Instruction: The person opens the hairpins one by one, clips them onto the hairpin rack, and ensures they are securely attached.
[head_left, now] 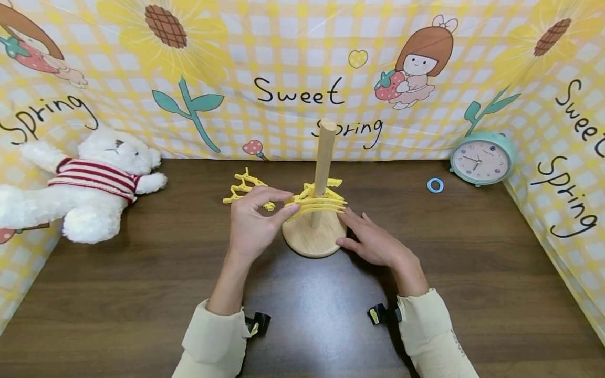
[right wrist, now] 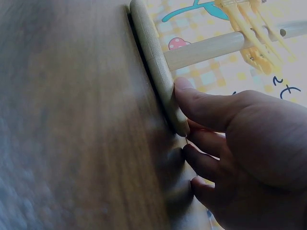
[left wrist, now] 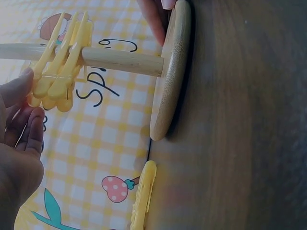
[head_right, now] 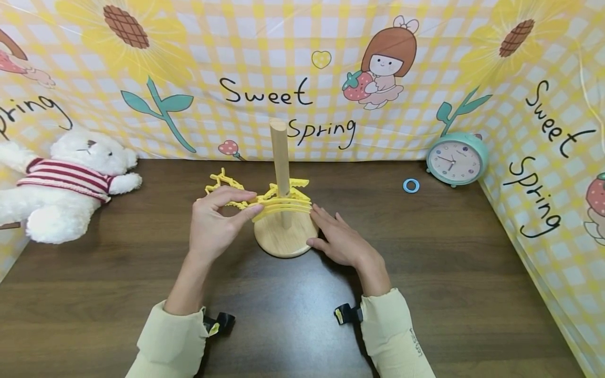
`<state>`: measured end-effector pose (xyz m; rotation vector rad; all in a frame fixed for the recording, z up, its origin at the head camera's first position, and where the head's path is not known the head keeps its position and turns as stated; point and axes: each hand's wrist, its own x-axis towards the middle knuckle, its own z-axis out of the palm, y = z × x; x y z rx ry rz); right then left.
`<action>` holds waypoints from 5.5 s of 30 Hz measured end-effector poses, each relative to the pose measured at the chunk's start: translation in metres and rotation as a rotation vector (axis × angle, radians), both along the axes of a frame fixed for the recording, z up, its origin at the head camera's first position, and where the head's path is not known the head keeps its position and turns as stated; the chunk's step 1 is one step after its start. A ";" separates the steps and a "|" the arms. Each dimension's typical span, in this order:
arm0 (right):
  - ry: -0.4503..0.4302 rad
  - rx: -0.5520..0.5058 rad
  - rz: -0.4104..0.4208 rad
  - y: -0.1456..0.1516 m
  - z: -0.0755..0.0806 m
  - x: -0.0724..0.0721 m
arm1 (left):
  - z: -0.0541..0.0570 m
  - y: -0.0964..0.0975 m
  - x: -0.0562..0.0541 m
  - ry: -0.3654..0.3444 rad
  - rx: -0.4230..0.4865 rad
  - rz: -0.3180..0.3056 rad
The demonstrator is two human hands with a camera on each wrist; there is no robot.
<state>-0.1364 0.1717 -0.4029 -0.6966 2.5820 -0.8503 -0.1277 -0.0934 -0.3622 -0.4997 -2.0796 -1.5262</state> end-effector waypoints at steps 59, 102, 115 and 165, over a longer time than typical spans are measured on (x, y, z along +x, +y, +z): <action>0.010 -0.017 0.003 0.001 -0.001 0.000 | -0.021 -0.096 -0.015 -0.436 -0.199 0.033; -0.018 -0.021 -0.016 0.002 0.000 0.001 | -0.048 -0.111 -0.019 -0.636 -0.408 0.213; -0.019 -0.014 -0.022 0.002 -0.001 0.001 | -0.040 -0.112 -0.016 -0.613 -0.332 0.183; -0.041 -0.003 -0.029 0.001 0.001 0.001 | 0.020 -0.047 0.004 -0.014 0.043 -0.042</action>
